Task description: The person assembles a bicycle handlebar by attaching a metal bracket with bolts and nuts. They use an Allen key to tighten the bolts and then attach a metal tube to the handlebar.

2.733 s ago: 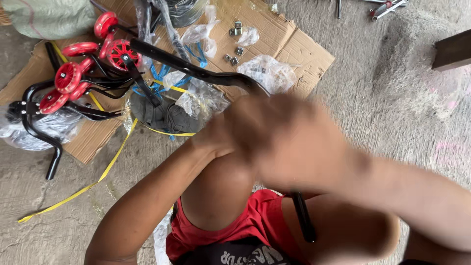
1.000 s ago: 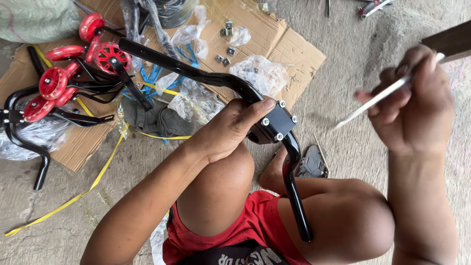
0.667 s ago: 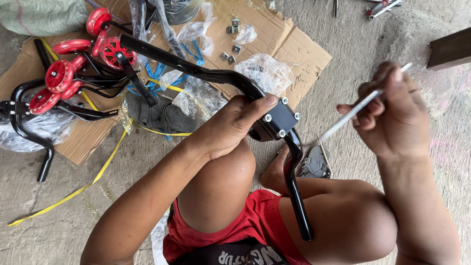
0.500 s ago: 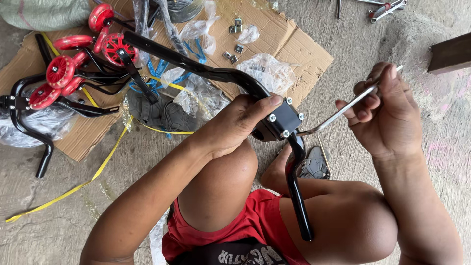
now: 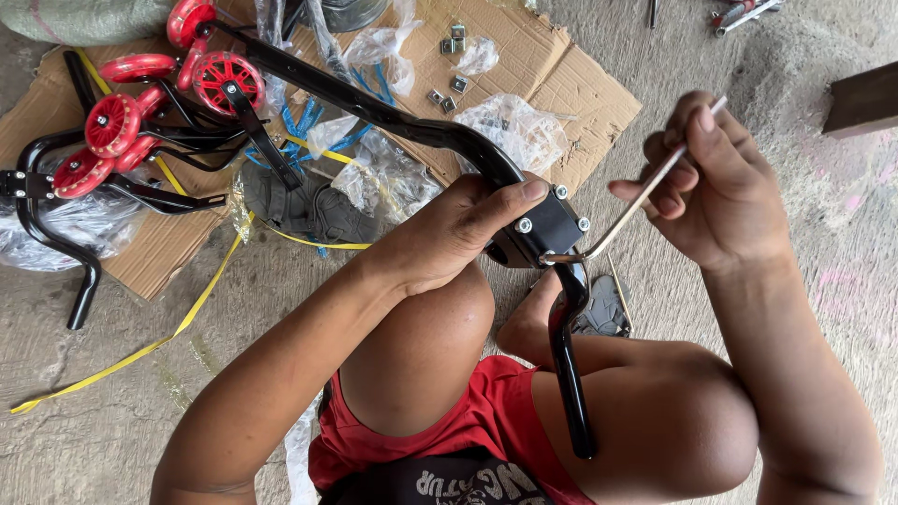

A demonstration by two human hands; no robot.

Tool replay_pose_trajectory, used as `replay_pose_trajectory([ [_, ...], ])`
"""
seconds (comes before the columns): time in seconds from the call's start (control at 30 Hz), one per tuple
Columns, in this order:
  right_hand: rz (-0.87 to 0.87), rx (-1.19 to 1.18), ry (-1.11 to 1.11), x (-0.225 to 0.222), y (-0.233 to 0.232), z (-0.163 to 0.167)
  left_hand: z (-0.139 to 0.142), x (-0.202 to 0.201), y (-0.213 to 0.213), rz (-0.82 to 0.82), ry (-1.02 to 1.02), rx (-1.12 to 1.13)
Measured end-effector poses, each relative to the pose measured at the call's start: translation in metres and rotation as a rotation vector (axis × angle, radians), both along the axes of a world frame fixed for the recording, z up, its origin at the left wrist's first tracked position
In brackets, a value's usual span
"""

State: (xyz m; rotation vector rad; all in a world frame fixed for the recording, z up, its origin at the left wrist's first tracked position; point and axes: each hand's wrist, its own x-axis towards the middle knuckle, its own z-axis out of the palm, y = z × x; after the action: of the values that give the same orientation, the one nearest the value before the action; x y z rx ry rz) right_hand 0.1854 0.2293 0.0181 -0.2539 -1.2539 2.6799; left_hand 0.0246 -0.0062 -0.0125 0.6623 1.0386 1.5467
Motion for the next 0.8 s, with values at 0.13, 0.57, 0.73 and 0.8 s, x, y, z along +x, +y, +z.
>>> replay_pose_trajectory([
  [0.13,-0.016,-0.044,-0.005,-0.001,0.002,-0.005,0.001,0.0,-0.001,0.008,0.038,-0.036],
  [0.57,-0.107,-0.033,0.093,0.047,0.004,-0.026,-0.005,-0.006,0.0,0.043,-0.015,-0.014],
  [0.73,-0.039,-0.074,0.102,0.04,0.005,-0.014,0.001,-0.001,-0.002,0.023,0.078,-0.031],
  [0.8,0.02,-0.041,0.099,0.022,0.015,-0.003,0.003,0.001,-0.001,0.013,0.078,-0.021],
])
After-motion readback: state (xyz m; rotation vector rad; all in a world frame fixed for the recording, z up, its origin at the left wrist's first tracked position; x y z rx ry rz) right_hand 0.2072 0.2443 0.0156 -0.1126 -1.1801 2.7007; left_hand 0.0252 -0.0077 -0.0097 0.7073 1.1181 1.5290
